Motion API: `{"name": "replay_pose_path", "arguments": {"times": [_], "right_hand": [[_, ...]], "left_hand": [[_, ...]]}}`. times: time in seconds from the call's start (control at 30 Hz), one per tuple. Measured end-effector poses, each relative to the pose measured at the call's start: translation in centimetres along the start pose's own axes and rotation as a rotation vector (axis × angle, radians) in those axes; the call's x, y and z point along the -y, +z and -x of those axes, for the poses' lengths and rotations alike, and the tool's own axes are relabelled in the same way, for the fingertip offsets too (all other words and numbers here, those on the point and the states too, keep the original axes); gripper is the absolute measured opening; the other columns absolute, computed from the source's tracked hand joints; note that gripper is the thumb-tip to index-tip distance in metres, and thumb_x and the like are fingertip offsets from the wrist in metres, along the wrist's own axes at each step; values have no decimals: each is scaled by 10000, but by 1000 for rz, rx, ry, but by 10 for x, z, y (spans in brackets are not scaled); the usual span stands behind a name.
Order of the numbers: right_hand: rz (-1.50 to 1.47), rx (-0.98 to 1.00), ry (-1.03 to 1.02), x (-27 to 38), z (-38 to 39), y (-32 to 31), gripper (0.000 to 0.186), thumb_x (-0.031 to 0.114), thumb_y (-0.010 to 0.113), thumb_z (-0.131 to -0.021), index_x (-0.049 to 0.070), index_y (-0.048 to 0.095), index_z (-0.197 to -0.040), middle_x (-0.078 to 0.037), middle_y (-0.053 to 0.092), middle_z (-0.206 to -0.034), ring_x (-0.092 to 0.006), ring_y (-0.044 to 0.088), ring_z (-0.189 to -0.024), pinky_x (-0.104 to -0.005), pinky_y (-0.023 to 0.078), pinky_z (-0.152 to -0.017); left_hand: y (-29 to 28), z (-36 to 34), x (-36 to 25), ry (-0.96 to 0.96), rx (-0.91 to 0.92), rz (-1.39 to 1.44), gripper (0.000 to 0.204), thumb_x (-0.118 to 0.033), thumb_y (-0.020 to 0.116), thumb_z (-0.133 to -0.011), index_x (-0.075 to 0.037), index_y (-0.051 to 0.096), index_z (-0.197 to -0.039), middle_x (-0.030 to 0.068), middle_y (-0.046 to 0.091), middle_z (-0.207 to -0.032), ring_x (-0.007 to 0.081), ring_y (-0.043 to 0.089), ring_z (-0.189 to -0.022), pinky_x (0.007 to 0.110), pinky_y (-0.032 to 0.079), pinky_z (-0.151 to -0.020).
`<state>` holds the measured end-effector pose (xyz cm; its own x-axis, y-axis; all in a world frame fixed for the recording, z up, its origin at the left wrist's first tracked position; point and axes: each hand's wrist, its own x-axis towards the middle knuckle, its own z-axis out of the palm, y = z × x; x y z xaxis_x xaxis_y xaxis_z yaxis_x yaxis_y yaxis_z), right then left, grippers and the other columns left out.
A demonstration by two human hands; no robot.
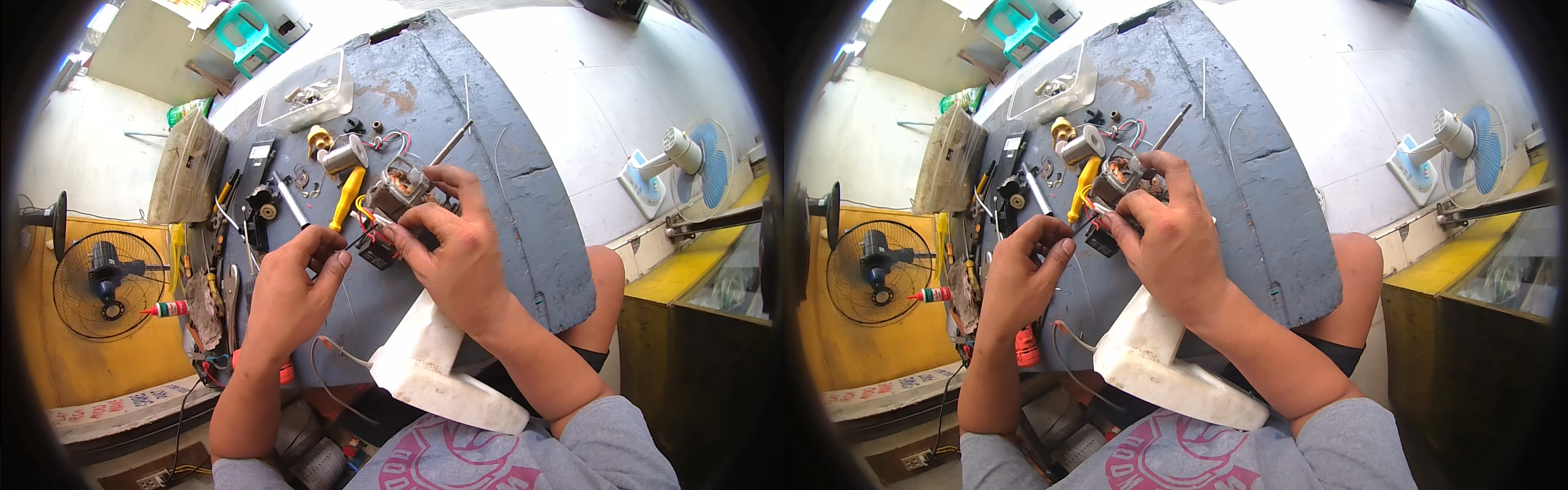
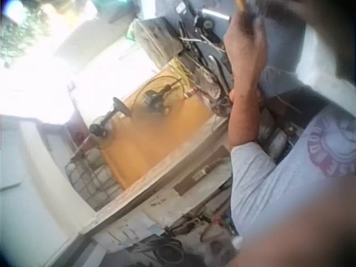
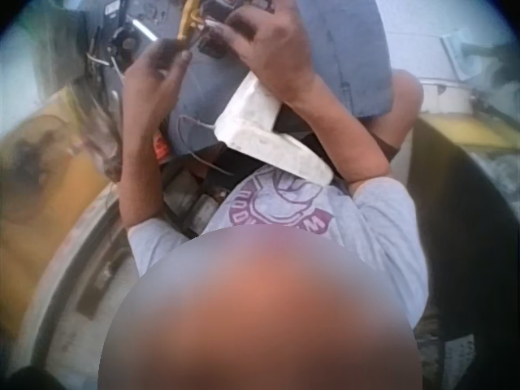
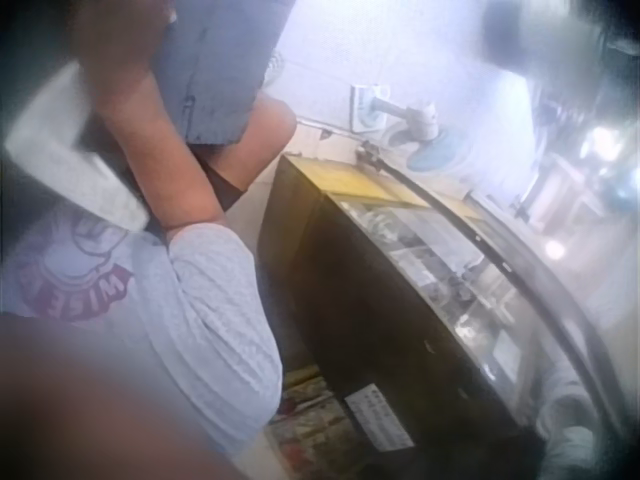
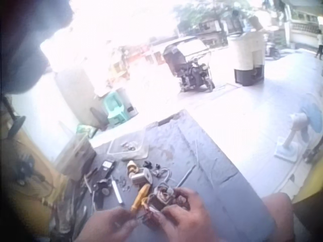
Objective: The person disassembles a small white electrical appliance, likely a fan, using a cordless drill and screwdriver. They remove screws, separate the housing, inspect internal wiring and components, and reassemble the unit by securing the casing with screws and applying adhesive to a mounting point.
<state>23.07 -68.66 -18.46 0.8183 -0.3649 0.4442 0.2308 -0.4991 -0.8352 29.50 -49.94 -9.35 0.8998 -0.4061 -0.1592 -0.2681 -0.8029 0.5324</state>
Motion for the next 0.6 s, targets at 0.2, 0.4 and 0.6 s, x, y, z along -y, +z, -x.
{"name": "replay_pose_path", "arguments": {"times": [0.2,0.4,0.6], "right_hand": [[32,3,6,3,-1,0,222,140,884,-884,51,738,-1026,-206,567,-1384,-412,665,-1214,-495,570,-990],[81,14,-31,6,-3,-1,293,120,872,-889,37,685,-1099,-212,540,-1401,-413,677,-1203,-480,583,-990],[82,18,6,6,-3,-1,423,93,880,-872,1,619,-1192,-224,535,-1375,-393,681,-1169,-459,586,-977]], "left_hand": [[1,-8,10,246,-187,-136,167,-177,783,-956,-25,796,-1024,148,754,-909,325,716,-872,429,549,-806],[10,-34,7,332,-65,-64,186,-203,802,-939,-30,784,-1007,155,754,-926,359,709,-919,463,543,-832],[1,-32,7,386,-57,-172,205,-168,832,-915,-39,771,-1062,119,776,-1018,309,724,-969,423,555,-889]]}}
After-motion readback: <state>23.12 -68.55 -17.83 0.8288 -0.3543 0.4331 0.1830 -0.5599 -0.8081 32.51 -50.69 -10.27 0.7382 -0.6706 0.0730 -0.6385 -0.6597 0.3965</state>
